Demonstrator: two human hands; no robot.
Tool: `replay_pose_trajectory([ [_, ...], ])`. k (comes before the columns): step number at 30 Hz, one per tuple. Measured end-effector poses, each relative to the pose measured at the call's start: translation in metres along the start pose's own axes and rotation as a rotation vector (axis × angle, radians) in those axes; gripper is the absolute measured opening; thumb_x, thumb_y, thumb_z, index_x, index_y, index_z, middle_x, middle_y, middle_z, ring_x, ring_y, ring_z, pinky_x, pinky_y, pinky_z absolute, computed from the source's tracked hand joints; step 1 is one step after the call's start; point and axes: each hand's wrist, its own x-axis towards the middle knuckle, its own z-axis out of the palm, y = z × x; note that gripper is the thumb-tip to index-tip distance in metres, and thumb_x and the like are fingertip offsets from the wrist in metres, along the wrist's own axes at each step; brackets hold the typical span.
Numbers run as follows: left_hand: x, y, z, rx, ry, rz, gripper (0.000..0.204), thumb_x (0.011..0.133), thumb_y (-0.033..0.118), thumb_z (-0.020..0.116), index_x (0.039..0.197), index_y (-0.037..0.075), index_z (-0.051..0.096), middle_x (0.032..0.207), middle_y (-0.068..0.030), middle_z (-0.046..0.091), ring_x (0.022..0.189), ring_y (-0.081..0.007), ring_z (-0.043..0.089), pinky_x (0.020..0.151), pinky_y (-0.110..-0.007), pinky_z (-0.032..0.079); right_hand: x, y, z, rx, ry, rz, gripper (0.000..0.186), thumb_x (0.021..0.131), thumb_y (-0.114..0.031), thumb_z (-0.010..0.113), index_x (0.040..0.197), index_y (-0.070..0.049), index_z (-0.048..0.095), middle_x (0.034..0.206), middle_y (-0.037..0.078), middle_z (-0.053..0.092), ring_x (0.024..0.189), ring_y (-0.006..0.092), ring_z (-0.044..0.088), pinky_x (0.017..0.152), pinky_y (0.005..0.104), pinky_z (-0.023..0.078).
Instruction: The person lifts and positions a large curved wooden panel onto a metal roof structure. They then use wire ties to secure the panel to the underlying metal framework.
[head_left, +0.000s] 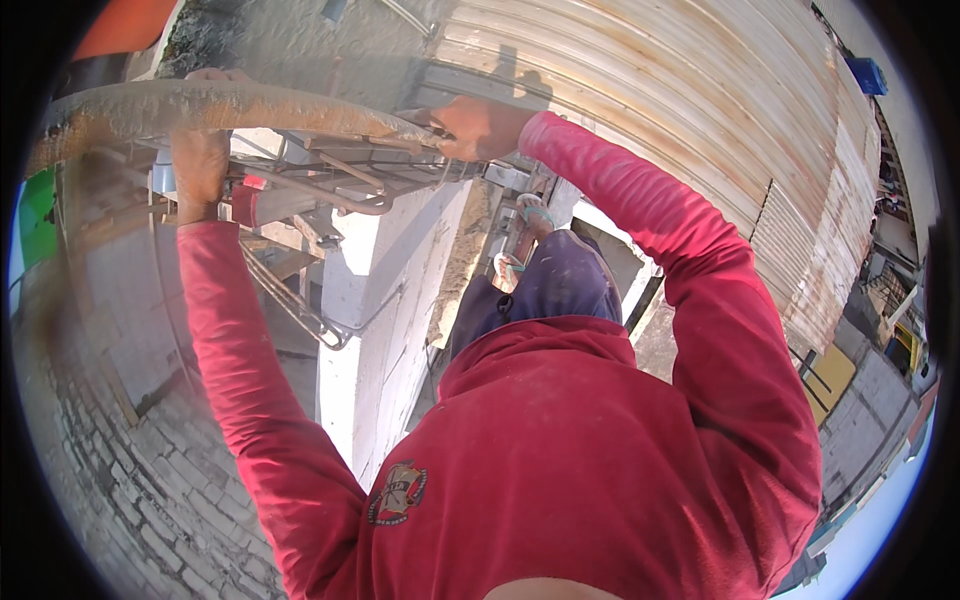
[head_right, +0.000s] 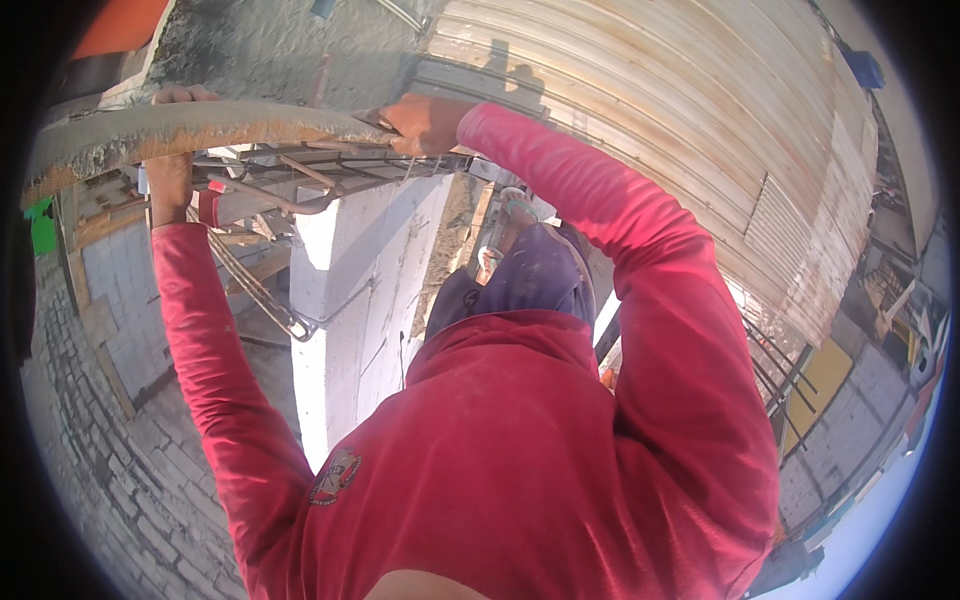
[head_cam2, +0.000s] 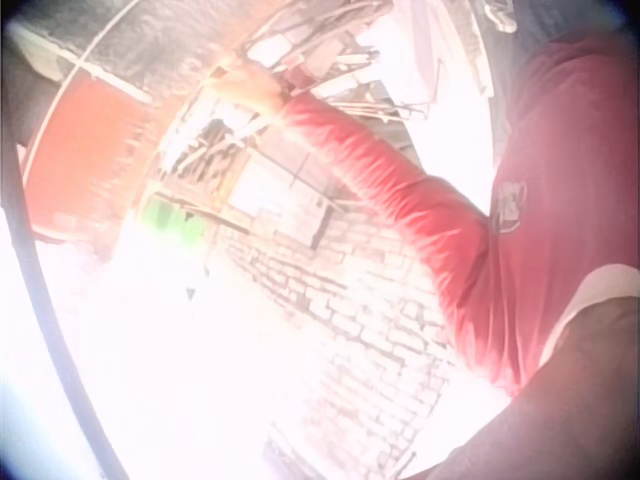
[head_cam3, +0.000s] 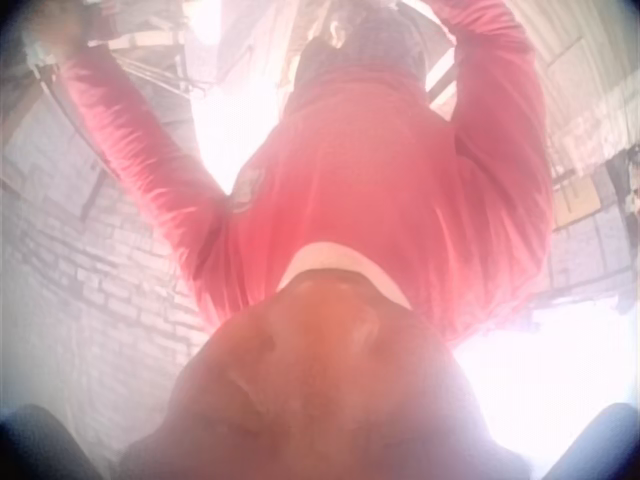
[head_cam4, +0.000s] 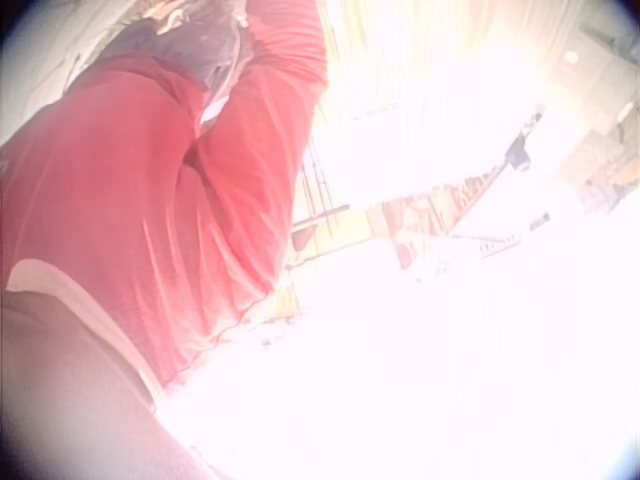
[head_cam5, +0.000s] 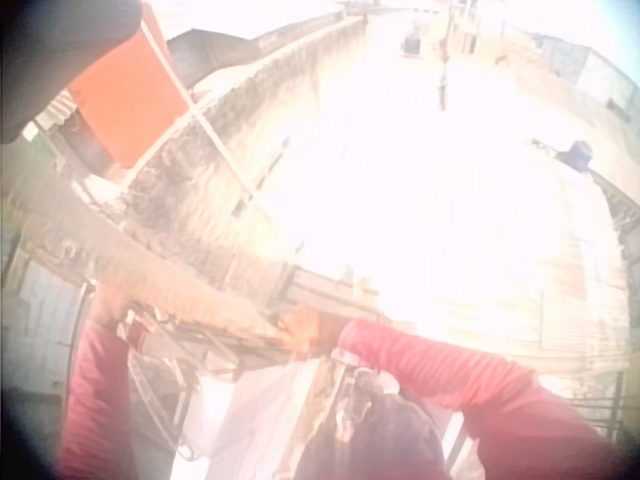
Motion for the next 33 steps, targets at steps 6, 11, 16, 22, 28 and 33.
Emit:
replay_pose_trajectory([
  [6,-0.003,0.006,0.002,-0.191,-0.031,-0.058,0.028,0.099,0.032,0.060,0.104,0.005,0.054,0.102,-0.0049,0.060,0.094,-0.0138,0.055,0.084,-0.029,0.047,0.004,-0.006,-0.011,-0.020,-0.079,0.002,0.047,0.095,-0.030,0.057,0.130,0.000,0.051,0.113,0.026,0.063,0.111,0.0421,0.057,0.098,0.0494,0.045],
  [11,-0.004,0.010,0.004,-0.245,-0.018,-0.116,0.027,0.096,0.029,0.065,0.102,0.005,0.055,0.103,-0.0040,0.060,0.096,-0.0133,0.055,0.085,-0.030,0.047,0.004,0.008,-0.007,0.011,0.019,-0.115,0.051,0.097,-0.040,0.054,0.117,0.008,0.056,0.106,0.029,0.062,0.104,0.0436,0.058,0.094,0.0493,0.045],
  [16,-0.004,-0.013,-0.014,0.148,-0.025,0.114,0.020,0.091,0.017,0.064,0.102,0.000,0.061,0.107,-0.0099,0.064,0.095,-0.0229,0.060,0.085,-0.033,0.048,0.019,0.022,-0.001,-0.057,-0.067,-0.096,0.052,0.096,-0.036,0.055,0.128,0.005,0.052,0.107,0.029,0.062,0.106,0.0428,0.058,0.095,0.0497,0.044],
  [22,-0.008,-0.032,-0.009,0.093,0.048,0.009,0.028,0.092,0.027,0.065,0.103,0.002,0.058,0.105,-0.0088,0.062,0.097,-0.0206,0.059,0.086,-0.032,0.048,0.018,0.023,0.003,-0.071,-0.072,-0.061,0.061,0.094,-0.033,0.056,0.148,-0.008,0.041,0.106,0.028,0.064,0.105,0.0423,0.059,0.095,0.0490,0.045],
  [28,-0.010,-0.032,-0.012,0.059,0.072,-0.048,0.037,0.092,0.038,0.066,0.104,0.004,0.055,0.103,-0.0076,0.060,0.098,-0.0184,0.058,0.086,-0.031,0.048,0.016,0.021,0.003,-0.100,-0.048,-0.063,0.052,0.095,-0.035,0.056,0.133,0.001,0.052,0.106,0.028,0.064,0.104,0.0426,0.059,0.093,0.0488,0.046],
  [33,-0.010,-0.031,-0.013,0.073,0.048,-0.038,0.045,0.093,0.046,0.066,0.105,0.006,0.052,0.102,-0.0067,0.059,0.100,-0.0165,0.057,0.087,-0.031,0.048,0.013,0.014,-0.003,-0.076,-0.074,-0.053,0.048,0.095,-0.035,0.057,0.118,0.007,0.057,0.108,0.027,0.064,0.104,0.0434,0.058,0.093,0.0490,0.046],
])
